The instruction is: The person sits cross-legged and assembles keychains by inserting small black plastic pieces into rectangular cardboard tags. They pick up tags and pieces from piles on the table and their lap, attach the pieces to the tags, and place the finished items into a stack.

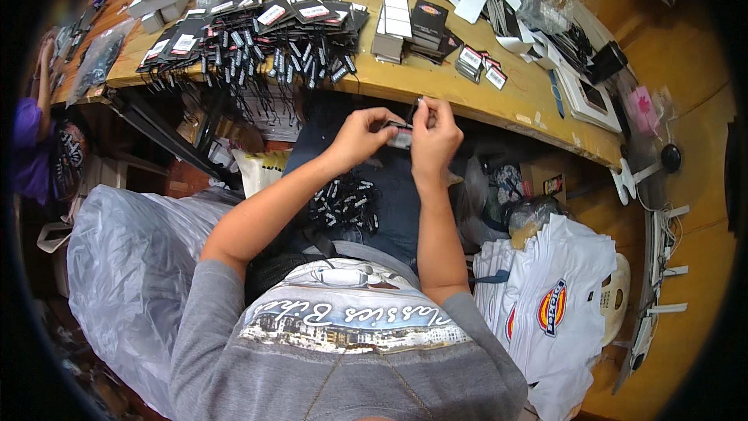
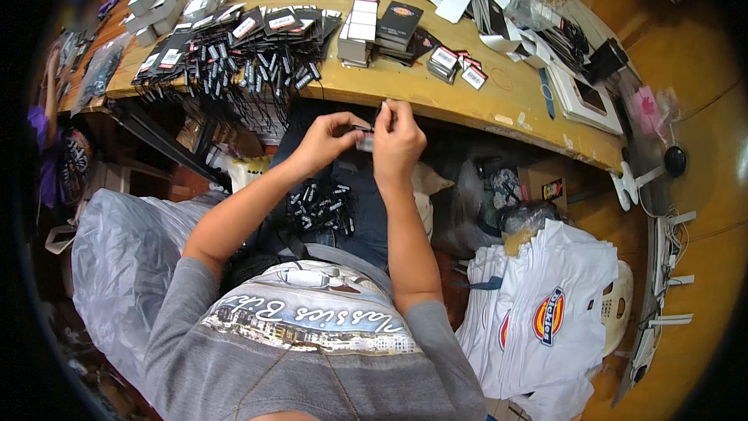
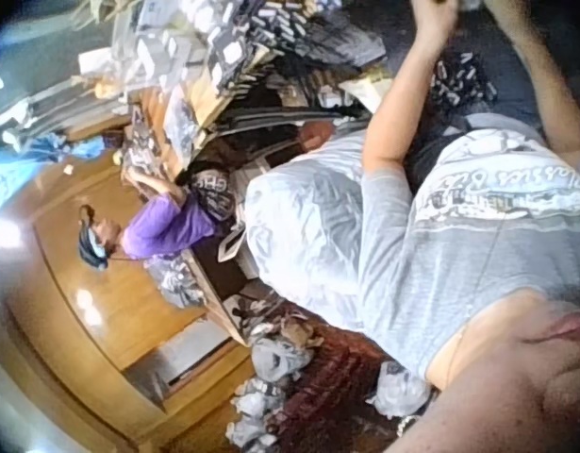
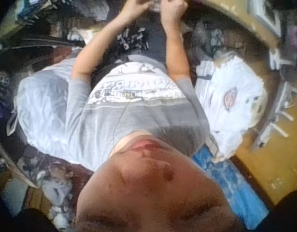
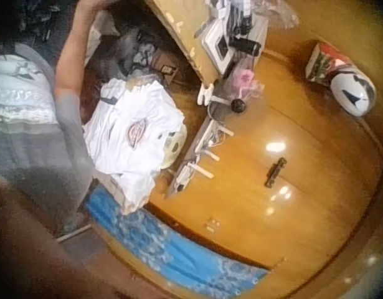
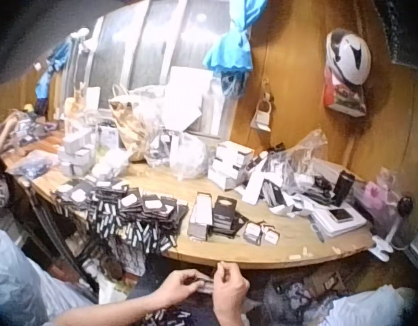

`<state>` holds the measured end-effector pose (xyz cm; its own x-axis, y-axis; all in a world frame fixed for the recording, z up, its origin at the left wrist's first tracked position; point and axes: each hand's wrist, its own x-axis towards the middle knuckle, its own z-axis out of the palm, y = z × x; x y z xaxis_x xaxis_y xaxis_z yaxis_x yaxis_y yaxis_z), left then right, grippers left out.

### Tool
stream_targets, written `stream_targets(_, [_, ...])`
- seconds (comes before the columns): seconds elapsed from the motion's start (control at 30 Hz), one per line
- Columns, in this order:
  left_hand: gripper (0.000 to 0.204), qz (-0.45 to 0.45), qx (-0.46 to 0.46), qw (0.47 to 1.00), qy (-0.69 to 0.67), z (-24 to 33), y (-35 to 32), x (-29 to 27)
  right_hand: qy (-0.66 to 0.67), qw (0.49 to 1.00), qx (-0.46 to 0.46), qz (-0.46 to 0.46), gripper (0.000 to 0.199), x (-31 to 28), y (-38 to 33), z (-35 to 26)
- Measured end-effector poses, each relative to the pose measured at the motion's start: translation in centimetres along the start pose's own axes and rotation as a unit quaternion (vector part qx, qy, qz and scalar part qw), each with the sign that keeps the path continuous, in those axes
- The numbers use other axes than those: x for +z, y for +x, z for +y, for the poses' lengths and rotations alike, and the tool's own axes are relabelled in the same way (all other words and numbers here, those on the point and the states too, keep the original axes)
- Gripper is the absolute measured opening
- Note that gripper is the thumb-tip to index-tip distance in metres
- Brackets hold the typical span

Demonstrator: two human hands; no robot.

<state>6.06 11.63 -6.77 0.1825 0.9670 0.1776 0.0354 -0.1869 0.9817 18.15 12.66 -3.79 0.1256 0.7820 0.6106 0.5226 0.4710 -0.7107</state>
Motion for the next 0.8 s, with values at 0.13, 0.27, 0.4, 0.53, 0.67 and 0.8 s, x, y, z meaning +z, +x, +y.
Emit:
stream_targets(0.13, [0.035,0.010,0.021,0.992,0.123,4.2,-2.7,-0.7,0.209,0.974,0.066,-0.054,0.005,-2.9,0.0,-2.6])
stream_targets(0.27, [0.029,-0.053,0.226,0.957,0.172,7.3,-5.5,-2.5,0.238,0.963,0.044,-0.118,0.006,-6.0,-0.6,-6.8])
stream_targets(0.4, [0.028,-0.071,0.314,0.873,0.366,11.1,-7.9,-3.9,0.231,0.957,-0.110,-0.140,0.016,-6.9,-2.1,-9.2])
stream_targets(0.53, [0.027,0.165,0.365,0.800,0.447,14.5,-9.1,-7.9,0.068,0.883,-0.377,-0.271,0.036,-7.9,-2.3,-13.2])
stream_targets(0.67, [0.035,0.542,0.333,0.764,0.110,15.9,-10.9,-15.7,0.042,0.918,-0.340,-0.202,0.044,-8.6,-2.7,-11.8])
stream_targets(0.8, [0.043,0.647,0.331,0.681,0.094,14.0,-11.4,-24.6,0.062,0.934,-0.280,-0.213,0.038,-8.6,-2.8,-9.8])
